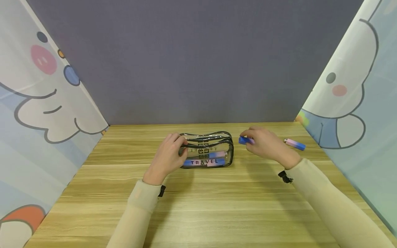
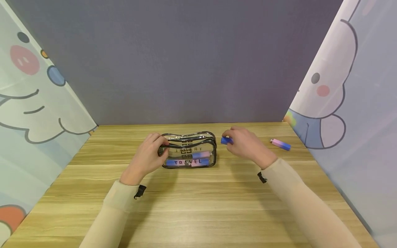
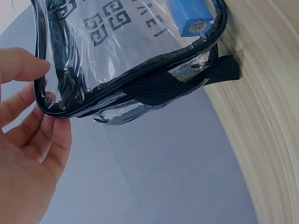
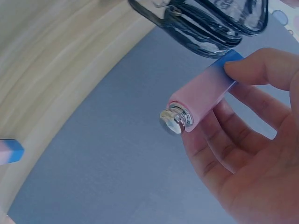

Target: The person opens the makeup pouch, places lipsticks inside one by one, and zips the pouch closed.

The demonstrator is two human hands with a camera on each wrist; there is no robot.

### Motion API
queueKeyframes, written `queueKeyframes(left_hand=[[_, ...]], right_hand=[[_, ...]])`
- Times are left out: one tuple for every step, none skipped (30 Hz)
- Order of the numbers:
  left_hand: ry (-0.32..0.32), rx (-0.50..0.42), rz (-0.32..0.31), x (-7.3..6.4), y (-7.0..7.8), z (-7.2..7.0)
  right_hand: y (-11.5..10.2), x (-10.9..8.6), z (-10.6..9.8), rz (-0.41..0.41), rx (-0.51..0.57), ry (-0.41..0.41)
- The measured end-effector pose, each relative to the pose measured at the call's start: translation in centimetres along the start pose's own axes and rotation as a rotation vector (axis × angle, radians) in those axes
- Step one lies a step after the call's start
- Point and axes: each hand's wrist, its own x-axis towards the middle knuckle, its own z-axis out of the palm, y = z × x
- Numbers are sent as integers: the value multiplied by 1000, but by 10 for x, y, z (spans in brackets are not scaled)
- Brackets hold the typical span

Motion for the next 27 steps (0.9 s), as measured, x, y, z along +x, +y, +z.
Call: queueKeyframes(left_hand=[[1, -1, 0, 0, 0, 0], [1, -1, -1, 0, 0, 0], [1, -2, -1, 0, 0, 0], [1, -2, -2, -1, -1, 0], [2, -2, -2, -1, -1, 0], [2, -3, -3, -1, -1, 0], [2, -4, -3, -1, -1, 0], [3, -5, -4, -1, -1, 0], [3, -6, -5, -1, -1, 0], [3, -8, -5, -1, -1, 0], [4, -9, -5, -1, -2, 1], [5, -10, -5, -1, -2, 1], [6, -12, -6, -1, -2, 1], [6, -13, -7, -1, -2, 1], [8, -14, -8, -1, -2, 1], [10, -14, -8, -2, -2, 1], [11, -13, -10, -2, -2, 1], [11, -13, -11, -2, -1, 0], [11, -13, -11, -2, -1, 0], [11, -14, -12, -2, -1, 0], [12, -13, -12, -2, -1, 0], [12, -13, -12, -2, -1, 0], [12, -14, -12, -2, -1, 0], [13, -15, -11, -2, -1, 0], [14, -15, -10, -2, -1, 0], [14, -15, -9, -1, -1, 0], [15, -15, -8, -1, -1, 0]], right_hand=[[-2, 1, -1, 3, 1, 1], [-3, 2, -2, 5, 3, 1], [-5, 4, -2, 7, 3, 1], [-6, 5, -3, 8, 3, 1], [-7, 6, -3, 6, 2, 2], [-8, 7, -4, 4, -1, 4], [-9, 8, -5, 1, -1, 6], [-10, 9, -5, -3, -1, 9], [-12, 10, -6, -7, 0, 10], [-13, 11, -7, -9, 2, 10], [-14, 12, -8, -10, 2, 9], [-15, 13, -9, -10, 6, 8], [-16, 14, -10, -11, 10, 6], [-17, 15, -10, -11, 15, 4], [-19, 16, -11, -11, 17, 1], [-20, 17, -12, -11, 19, -1], [-21, 17, -13, -11, 22, -2], [-23, 18, -14, -11, 25, -4], [-24, 19, -14, -12, 29, -5], [-26, 20, -15, -11, 33, -7], [-27, 21, -16, -11, 38, -9], [-28, 21, -16, -10, 44, -11], [-29, 22, -16, -11, 50, -13], [-30, 23, -17, -14, 56, -15], [-31, 24, -17, -18, 61, -15], [-32, 24, -17, -24, 62, -14], [-33, 25, -17, -31, 62, -11]])
